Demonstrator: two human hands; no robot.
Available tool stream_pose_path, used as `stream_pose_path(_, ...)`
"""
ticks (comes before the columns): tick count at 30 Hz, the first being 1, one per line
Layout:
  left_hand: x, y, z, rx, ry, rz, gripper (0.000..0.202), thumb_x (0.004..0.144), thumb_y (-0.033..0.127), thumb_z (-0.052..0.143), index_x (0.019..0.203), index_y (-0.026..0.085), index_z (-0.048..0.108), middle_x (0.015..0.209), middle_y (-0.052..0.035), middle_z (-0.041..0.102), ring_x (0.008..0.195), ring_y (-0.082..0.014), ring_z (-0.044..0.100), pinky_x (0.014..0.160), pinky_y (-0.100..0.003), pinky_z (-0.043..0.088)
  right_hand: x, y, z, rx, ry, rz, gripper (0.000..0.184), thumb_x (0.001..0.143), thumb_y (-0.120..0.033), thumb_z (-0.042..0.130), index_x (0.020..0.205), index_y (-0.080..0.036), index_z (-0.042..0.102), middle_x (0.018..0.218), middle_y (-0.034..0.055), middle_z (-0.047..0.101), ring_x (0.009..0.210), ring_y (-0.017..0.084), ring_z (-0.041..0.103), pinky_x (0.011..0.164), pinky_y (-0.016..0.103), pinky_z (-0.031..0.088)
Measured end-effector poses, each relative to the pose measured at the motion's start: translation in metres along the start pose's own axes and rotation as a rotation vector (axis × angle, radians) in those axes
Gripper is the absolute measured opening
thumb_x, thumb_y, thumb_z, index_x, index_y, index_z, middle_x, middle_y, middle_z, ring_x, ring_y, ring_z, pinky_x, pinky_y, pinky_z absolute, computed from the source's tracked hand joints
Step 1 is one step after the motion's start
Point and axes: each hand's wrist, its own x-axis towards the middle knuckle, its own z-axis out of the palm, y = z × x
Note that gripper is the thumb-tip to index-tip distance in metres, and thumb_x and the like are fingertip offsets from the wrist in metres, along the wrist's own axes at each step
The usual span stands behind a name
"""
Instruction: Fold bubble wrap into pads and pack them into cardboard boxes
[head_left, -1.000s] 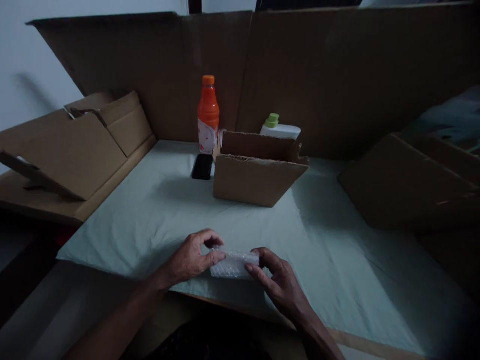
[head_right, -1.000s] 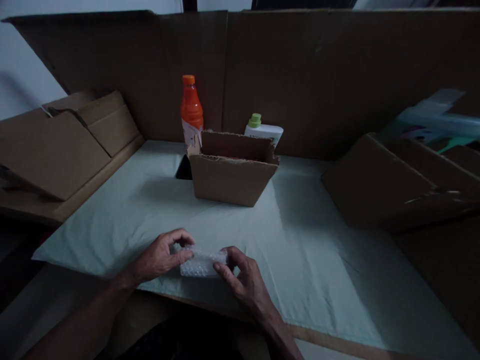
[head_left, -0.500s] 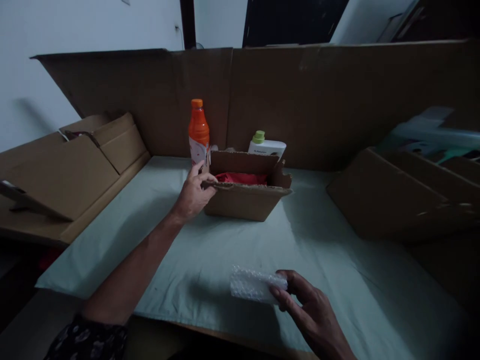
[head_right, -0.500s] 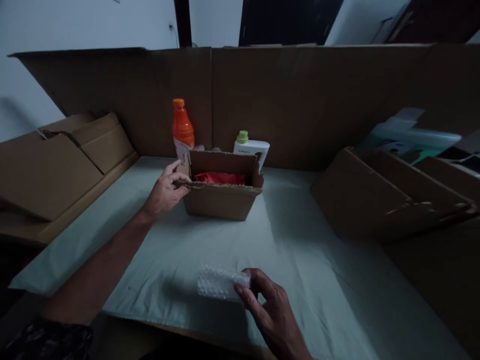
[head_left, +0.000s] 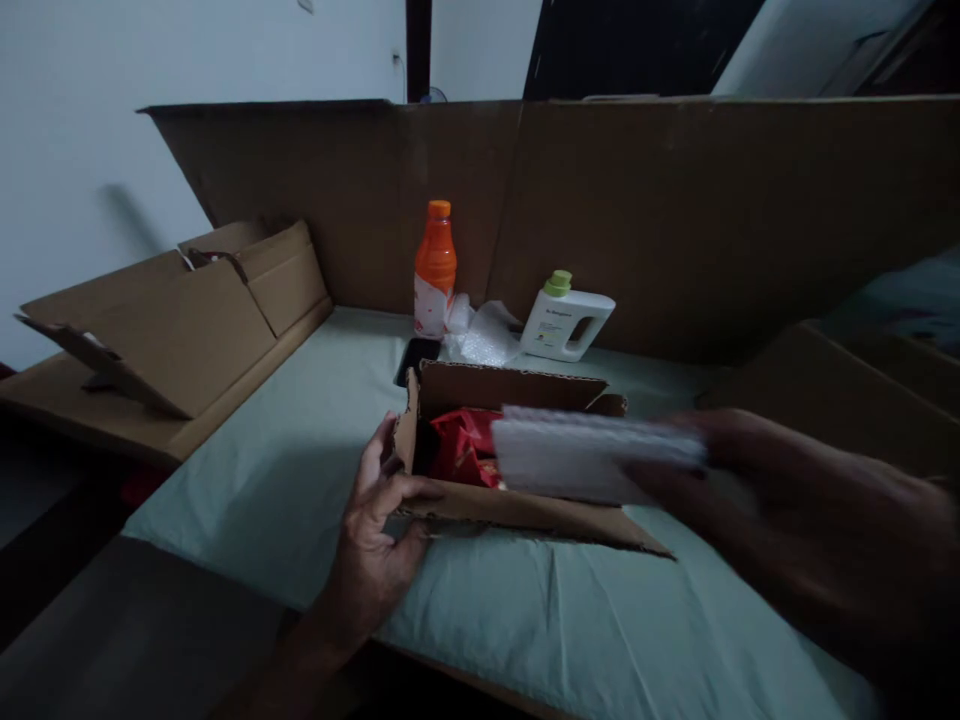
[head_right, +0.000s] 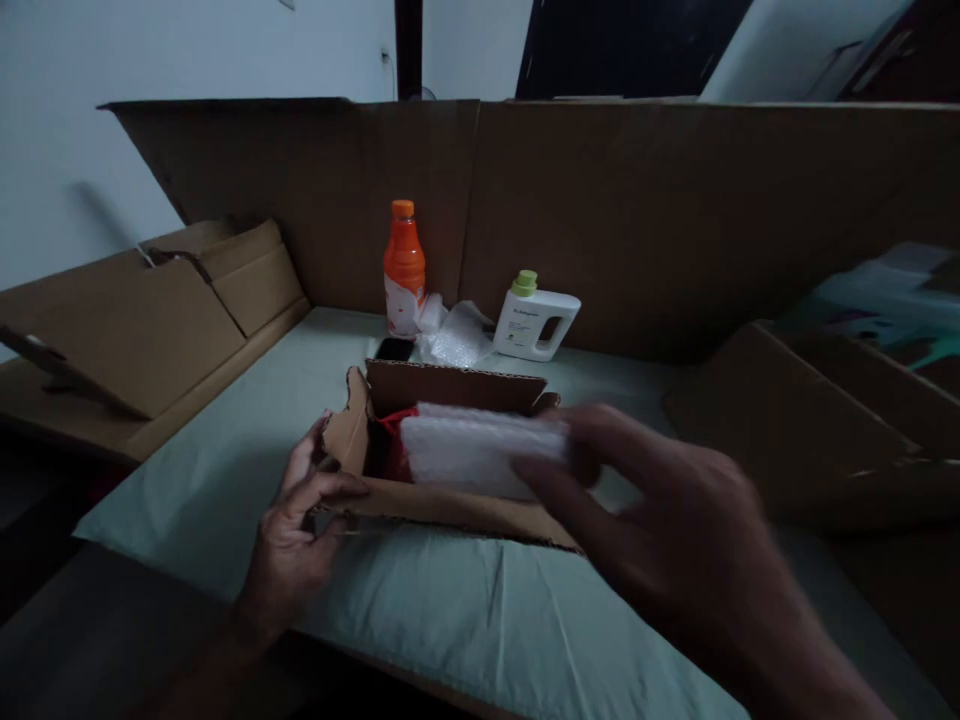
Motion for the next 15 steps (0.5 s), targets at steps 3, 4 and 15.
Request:
stream_pose_path(3, -0.010, -0.001, 0.015, -0.080, 0.113, -0.058, 0.015, 0.089, 0.016, 0.058, 0.098, 0.022, 0.068, 0.161, -0.0077, 0.034, 0.143, -0.0285, 0.044, 0.110, -0.041, 0.048, 0.057, -0.040, 0.035, 0.076, -0.193, -0.091, 0.022, 0.086, -0.033, 0.062, 0.103, -0.022, 0.070, 0.073, 0.0010, 0.071, 0.058, 0.017, 0.062, 0.052, 0.027, 0.041)
stream_pose_path(4, -0.013, -0.001, 0.018, -0.091, 0.138, -0.070, 0.013, 0.090, 0.019, 0.059, 0.098, 0.023, 0.068, 0.160, -0.0077, 0.036, 0.142, -0.0281, 0.046, 0.109, -0.040, 0.048, 0.071, -0.051, 0.048, 0.049, -0.251, -0.103, 0.026, 0.084, -0.030, 0.063, 0.107, -0.021, 0.069, 0.075, 0.0011, 0.072, 0.060, 0.017, 0.063, 0.053, 0.026, 0.040)
stream_pose_path(15, -0.024, -0.010, 0.034, -0.184, 0.212, -0.110, 0.026, 0.098, 0.040, 0.052, 0.112, 0.025, 0.067, 0.144, -0.0099, 0.049, 0.133, -0.0267, 0.053, 0.101, -0.035, 0.050, 0.103, -0.092, 0.124, -0.197, -0.704, -0.160, 0.025, 0.091, -0.033, 0.052, 0.093, -0.018, 0.072, 0.088, 0.0086, 0.077, 0.072, 0.022, 0.070, 0.054, 0.027, 0.033)
